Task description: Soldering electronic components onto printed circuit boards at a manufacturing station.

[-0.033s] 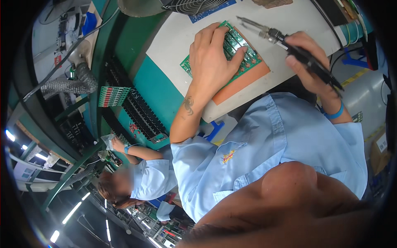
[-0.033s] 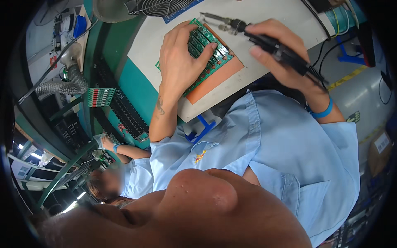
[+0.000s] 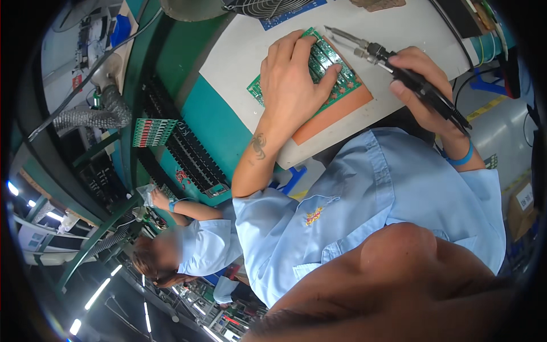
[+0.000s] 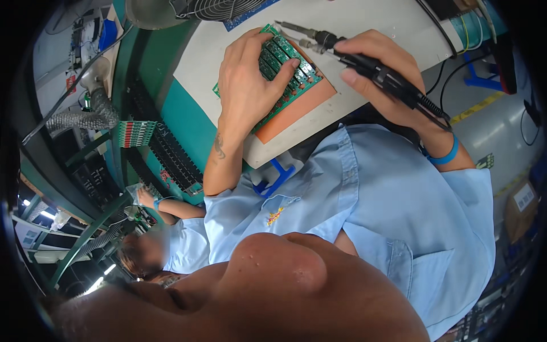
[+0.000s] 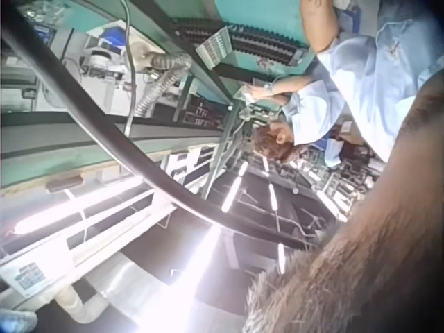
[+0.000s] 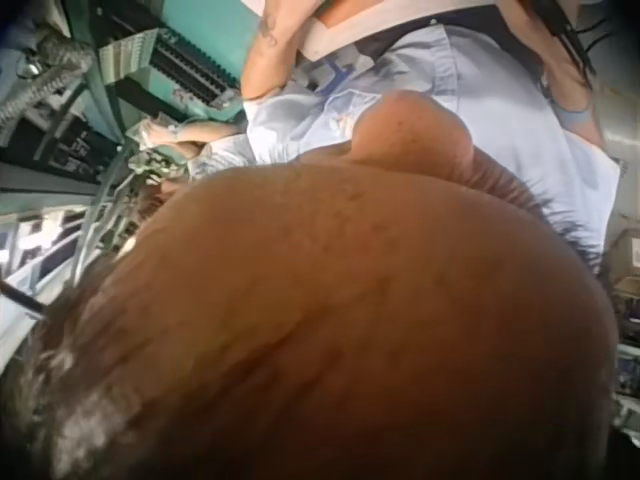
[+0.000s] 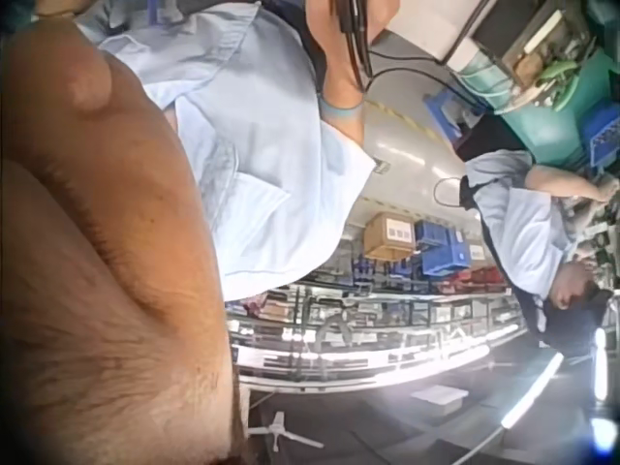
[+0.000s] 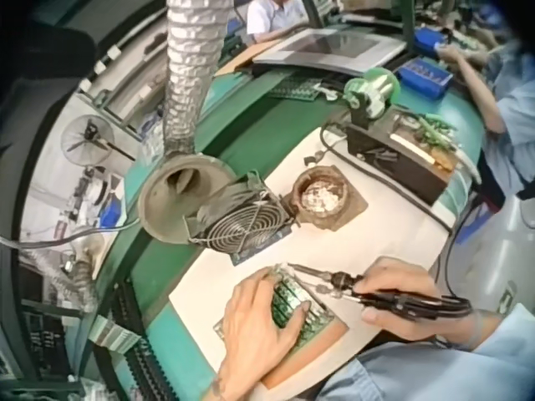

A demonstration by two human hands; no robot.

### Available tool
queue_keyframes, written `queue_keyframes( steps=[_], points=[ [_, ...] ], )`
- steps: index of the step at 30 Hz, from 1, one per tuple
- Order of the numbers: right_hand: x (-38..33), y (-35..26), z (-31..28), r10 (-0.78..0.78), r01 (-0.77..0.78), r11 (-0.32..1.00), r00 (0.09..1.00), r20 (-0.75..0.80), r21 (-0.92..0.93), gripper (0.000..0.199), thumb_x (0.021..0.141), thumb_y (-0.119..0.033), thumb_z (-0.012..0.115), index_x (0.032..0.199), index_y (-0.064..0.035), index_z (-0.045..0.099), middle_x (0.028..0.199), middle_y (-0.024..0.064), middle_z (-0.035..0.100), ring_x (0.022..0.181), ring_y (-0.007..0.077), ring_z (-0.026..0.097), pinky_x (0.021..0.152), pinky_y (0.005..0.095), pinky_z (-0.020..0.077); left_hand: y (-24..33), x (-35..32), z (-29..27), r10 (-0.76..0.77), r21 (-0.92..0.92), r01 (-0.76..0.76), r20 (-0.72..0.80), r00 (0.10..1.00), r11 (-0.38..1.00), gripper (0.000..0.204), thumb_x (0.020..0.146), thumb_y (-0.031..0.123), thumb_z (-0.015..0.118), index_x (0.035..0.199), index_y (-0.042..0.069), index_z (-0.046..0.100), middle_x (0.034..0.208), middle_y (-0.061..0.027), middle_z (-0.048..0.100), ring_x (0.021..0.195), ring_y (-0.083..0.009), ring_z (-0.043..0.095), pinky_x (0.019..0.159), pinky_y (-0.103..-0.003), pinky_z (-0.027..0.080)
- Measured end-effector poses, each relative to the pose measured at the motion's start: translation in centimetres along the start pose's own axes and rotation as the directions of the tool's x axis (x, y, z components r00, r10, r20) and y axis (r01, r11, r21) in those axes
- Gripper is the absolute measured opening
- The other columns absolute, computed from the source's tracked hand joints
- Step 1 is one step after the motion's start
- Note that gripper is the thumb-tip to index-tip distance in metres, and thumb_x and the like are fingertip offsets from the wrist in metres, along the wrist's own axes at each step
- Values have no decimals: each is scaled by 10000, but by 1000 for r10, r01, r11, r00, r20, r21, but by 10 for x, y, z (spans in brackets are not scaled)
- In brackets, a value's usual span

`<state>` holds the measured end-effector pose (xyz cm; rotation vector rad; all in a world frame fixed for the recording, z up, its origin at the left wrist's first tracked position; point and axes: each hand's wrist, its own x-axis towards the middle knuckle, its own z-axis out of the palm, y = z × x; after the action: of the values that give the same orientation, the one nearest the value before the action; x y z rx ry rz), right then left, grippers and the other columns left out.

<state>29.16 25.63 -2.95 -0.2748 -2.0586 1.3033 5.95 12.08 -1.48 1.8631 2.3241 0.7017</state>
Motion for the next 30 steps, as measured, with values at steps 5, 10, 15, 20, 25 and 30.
queue_keyframes(
  steps=[5,10,15,20,25,30],
  points=[
    [1,10,-1,50,-51,999,997,61,8,343,842,6,735,1174,31,656,1054,173,688,919,262,672,815,328,523,-3,-2,1,34,16,-33,-31,999,999,534,771,296,864,1170,1,670,1272,-194,658,1133,-389,623,937,-468,514],
    [1,9,-2,29,-30,999,996,78,11,383,756,51,735,1134,43,670,1000,178,694,858,265,682,765,340,536,-4,-2,0,32,3,-32,-42,999,999,544,752,281,883,1168,0,674,1259,-194,660,1118,-381,627,921,-457,518],
    [2,11,-2,11,-13,1000,997,74,25,406,722,76,734,1122,37,679,942,179,689,840,289,691,769,359,547,-4,-1,2,43,5,-42,-42,998,999,551,741,277,894,1162,-2,673,1255,-196,660,1099,-380,631,905,-452,522],
    [3,12,-1,-13,14,1000,996,89,-11,415,708,81,741,1117,30,689,902,176,678,875,322,701,797,377,556,-5,-1,1,43,-16,-44,-41,998,999,560,732,263,903,1162,-7,667,1252,-196,659,1084,-380,633,894,-452,524],
    [4,13,0,-12,12,1000,996,92,1,415,705,76,747,1114,30,691,901,175,675,875,324,700,792,376,555,-5,0,1,46,-12,-47,-41,998,999,561,728,260,905,1161,-4,664,1250,-194,659,1084,-378,633,893,-451,523],
    [5,13,0,-13,13,1000,995,94,-3,416,704,73,747,1114,30,692,901,175,672,866,323,695,800,379,557,-8,-4,6,9,-47,-11,-27,1000,999,557,702,255,883,1161,18,674,1298,-168,616,1210,-362,566,954,-464,462]
  ],
)
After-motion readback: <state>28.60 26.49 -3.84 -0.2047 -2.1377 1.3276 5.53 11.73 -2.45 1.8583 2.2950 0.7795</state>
